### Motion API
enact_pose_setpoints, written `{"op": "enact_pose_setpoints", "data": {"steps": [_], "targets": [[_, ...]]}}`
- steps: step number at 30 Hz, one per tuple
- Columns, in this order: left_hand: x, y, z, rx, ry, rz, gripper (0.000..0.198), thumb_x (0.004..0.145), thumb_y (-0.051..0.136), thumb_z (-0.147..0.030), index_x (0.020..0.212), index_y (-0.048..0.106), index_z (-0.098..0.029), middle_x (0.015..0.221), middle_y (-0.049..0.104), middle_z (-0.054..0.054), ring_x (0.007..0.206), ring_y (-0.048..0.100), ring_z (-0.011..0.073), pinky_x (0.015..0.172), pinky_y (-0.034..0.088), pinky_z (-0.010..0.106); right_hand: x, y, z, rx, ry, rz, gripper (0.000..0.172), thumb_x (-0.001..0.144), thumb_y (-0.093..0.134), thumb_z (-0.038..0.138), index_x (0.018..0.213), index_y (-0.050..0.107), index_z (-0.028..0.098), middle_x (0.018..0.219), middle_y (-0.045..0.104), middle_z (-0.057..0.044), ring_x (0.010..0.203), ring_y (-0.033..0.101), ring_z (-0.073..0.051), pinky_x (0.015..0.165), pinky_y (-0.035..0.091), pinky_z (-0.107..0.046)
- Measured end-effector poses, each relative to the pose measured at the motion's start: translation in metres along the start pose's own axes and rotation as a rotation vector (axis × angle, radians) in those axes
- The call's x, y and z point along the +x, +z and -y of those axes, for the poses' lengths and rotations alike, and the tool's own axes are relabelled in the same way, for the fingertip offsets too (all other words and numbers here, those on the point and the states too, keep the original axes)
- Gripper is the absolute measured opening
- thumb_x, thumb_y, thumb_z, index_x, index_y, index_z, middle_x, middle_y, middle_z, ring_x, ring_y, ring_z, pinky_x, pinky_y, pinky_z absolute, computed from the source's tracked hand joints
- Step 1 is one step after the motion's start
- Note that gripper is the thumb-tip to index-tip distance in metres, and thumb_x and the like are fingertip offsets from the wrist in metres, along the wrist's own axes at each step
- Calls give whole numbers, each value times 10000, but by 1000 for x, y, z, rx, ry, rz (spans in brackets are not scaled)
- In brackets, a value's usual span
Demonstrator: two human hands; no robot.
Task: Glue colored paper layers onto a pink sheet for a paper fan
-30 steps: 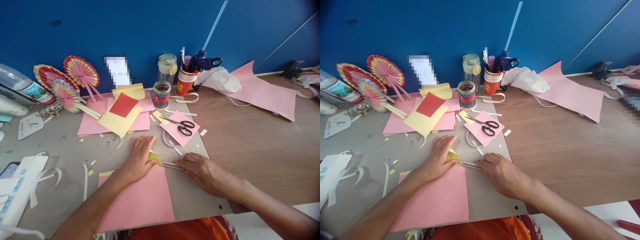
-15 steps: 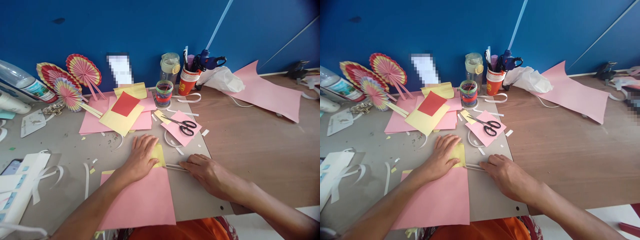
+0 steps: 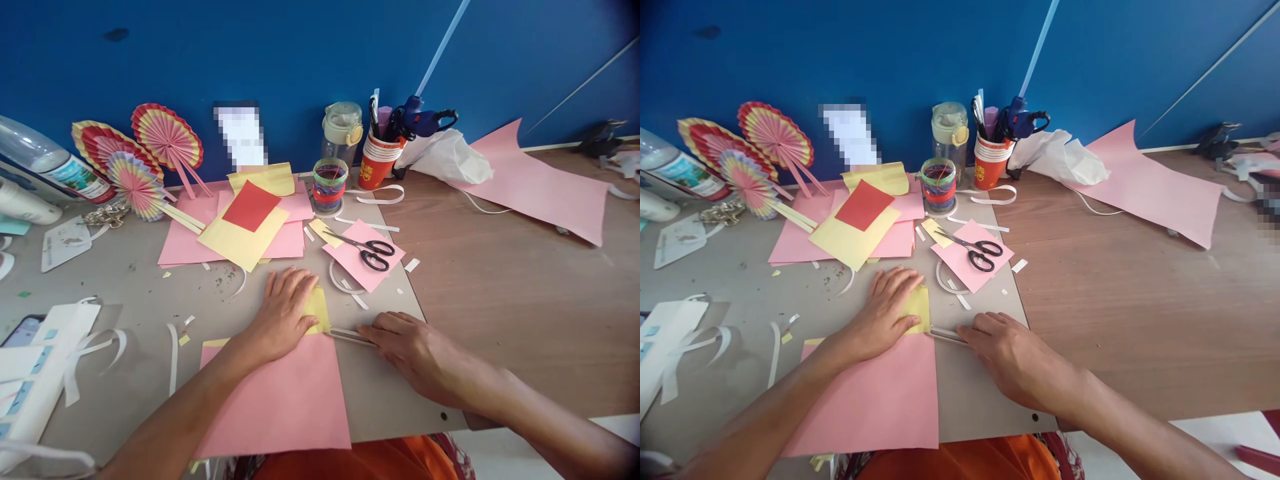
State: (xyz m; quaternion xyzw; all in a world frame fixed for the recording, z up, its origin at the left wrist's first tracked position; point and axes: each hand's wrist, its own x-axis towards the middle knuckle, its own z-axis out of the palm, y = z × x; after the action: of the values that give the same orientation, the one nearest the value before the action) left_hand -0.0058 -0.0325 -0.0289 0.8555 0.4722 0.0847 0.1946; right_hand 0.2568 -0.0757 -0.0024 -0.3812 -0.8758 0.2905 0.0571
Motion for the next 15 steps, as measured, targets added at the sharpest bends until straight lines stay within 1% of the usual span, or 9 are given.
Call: {"op": "enact_pose_setpoints", "data": {"steps": [3, 5, 7, 9, 13, 15], "targets": [[0, 0, -1, -4, 3, -10, 565, 827, 554, -235, 1356, 354, -237, 1387, 422, 110, 1351, 277, 320, 1122, 150, 603, 0, -1, 0, 18, -12, 11, 384, 895, 342, 47, 1180, 580, 145, 883, 551, -91, 764, 541, -207, 663, 477, -329], [1, 0, -1, -6, 5, -12, 563, 822, 560, -226, 1349, 362, -233, 1383, 426, 116, 1346, 281, 319, 1119, 150, 602, -1, -3, 0, 32, 14, 43, 389, 902, 332, 49, 1172, 587, 164, 879, 543, -86, 762, 546, -204, 658, 475, -325], [1, -1, -1, -8, 2, -6, 560, 817, 563, -212, 1342, 369, -226, 1383, 426, 121, 1342, 283, 318, 1117, 148, 602, -3, -5, 0, 55, 58, 79, 393, 906, 334, 58, 1173, 589, 190, 883, 541, -78, 755, 558, -198, 660, 476, -322], [1, -1, -1, -14, -3, -4, 561, 812, 566, -207, 1339, 375, -228, 1385, 425, 118, 1341, 280, 320, 1118, 145, 601, -6, -8, 0, 107, 105, 94, 388, 906, 356, 75, 1189, 581, 218, 934, 554, -75, 779, 583, -192, 683, 483, -318], [1, -1, -1, -27, -8, -9, 558, 811, 566, -207, 1337, 384, -235, 1384, 427, 110, 1349, 273, 320, 1123, 142, 604, -12, -15, -1, 293, 198, 101, 336, 892, 424, 110, 1146, 580, 263, 1079, 599, -46, 904, 610, -176, 774, 483, -293], [1, -1, -2, -27, -9, -7, 548, 816, 561, -204, 1336, 387, -228, 1383, 428, 111, 1350, 274, 315, 1124, 140, 605, -14, -17, 0, 339, 267, 116, 275, 877, 466, 142, 1077, 606, 269, 1019, 645, -11, 871, 619, -166, 744, 483, -269]]}}
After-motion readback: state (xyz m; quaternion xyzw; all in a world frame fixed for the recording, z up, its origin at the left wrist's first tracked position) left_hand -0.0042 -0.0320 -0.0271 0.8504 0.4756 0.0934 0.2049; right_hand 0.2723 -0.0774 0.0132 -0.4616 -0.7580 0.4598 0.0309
